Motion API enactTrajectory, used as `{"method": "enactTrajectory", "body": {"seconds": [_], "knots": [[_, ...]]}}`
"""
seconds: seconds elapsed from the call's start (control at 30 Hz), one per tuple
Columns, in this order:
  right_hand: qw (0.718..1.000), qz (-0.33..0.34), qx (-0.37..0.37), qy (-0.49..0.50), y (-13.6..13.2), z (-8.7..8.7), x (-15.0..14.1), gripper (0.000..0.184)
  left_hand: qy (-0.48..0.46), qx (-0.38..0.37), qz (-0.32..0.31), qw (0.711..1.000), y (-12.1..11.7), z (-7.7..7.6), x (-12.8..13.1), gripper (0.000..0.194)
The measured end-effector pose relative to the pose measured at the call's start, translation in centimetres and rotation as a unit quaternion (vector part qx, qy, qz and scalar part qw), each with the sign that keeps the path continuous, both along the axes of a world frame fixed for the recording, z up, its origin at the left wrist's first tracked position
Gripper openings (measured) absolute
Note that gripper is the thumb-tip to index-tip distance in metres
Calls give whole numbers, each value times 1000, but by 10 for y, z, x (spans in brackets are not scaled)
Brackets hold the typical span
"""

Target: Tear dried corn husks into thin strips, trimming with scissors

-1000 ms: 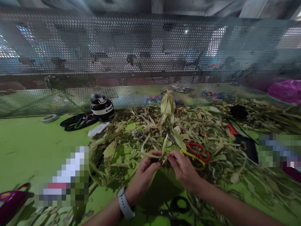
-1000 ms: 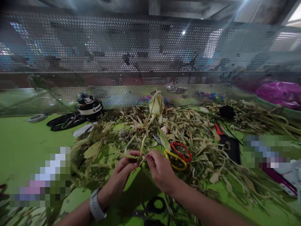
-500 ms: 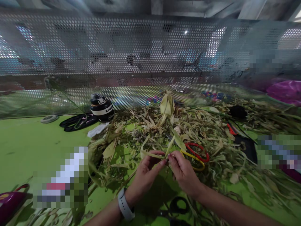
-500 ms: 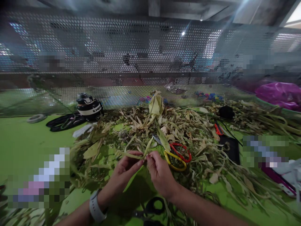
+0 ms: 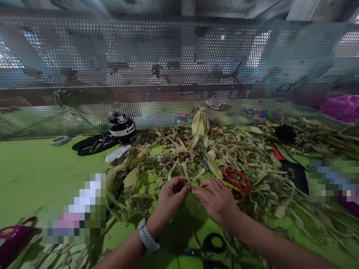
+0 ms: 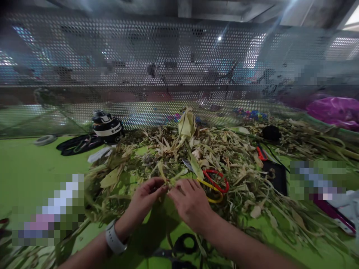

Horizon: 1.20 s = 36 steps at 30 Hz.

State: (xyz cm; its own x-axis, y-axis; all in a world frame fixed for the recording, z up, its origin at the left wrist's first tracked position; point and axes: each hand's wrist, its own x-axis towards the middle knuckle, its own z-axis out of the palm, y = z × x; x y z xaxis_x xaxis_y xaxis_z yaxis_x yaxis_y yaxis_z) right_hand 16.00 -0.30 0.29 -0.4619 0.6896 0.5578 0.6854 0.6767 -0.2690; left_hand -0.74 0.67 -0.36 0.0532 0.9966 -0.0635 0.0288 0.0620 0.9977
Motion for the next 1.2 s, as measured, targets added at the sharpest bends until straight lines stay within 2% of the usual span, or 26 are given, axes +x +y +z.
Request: {"method": "enactTrajectory", "body": {"seconds": [0.07,0.1,0.13,0.2,0.23,0.3,0.37,0.4,0.53,0.67,0.83,1.0,1.13,1.2], "knots": [[999,-13,43,2,2,3,2,15,8,-9,-42,999,-3,3,0,17],[999,-16,28,21,3,4,3,16,6,-8,-57,998,-5,4,0,16],[999,-18,-10,50,4,6,3,17,-1,-7,-64,998,-6,4,0,15],[983,-17,-133,123,6,7,3,21,-35,-19,-68,997,-8,3,0,14],[965,-17,-204,165,7,7,2,22,-62,-39,-71,995,-9,2,0,15],[911,-20,-330,248,7,5,0,22,-126,-89,-82,985,-10,0,1,18],[860,-20,-403,314,7,2,-2,22,-177,-119,-86,973,-11,-1,4,21],[844,-20,-416,337,7,-1,-4,22,-192,-121,-85,970,-12,-1,6,20],[831,-16,-400,386,5,-8,-8,22,-175,-80,-79,978,-16,1,12,18],[809,-12,-425,405,5,-9,-11,21,-154,-52,-50,986,-13,-1,12,20],[810,6,-441,388,4,-10,-13,23,-181,-84,-17,980,-9,-5,7,30],[775,40,-486,401,5,-12,-13,30,-156,-83,-36,984,-10,1,5,33],[811,14,-441,385,5,-11,-12,29,-154,-86,-85,981,-8,4,2,34],[815,9,-437,380,5,-11,-12,29,-173,-96,-103,975,-7,4,1,33]]}}
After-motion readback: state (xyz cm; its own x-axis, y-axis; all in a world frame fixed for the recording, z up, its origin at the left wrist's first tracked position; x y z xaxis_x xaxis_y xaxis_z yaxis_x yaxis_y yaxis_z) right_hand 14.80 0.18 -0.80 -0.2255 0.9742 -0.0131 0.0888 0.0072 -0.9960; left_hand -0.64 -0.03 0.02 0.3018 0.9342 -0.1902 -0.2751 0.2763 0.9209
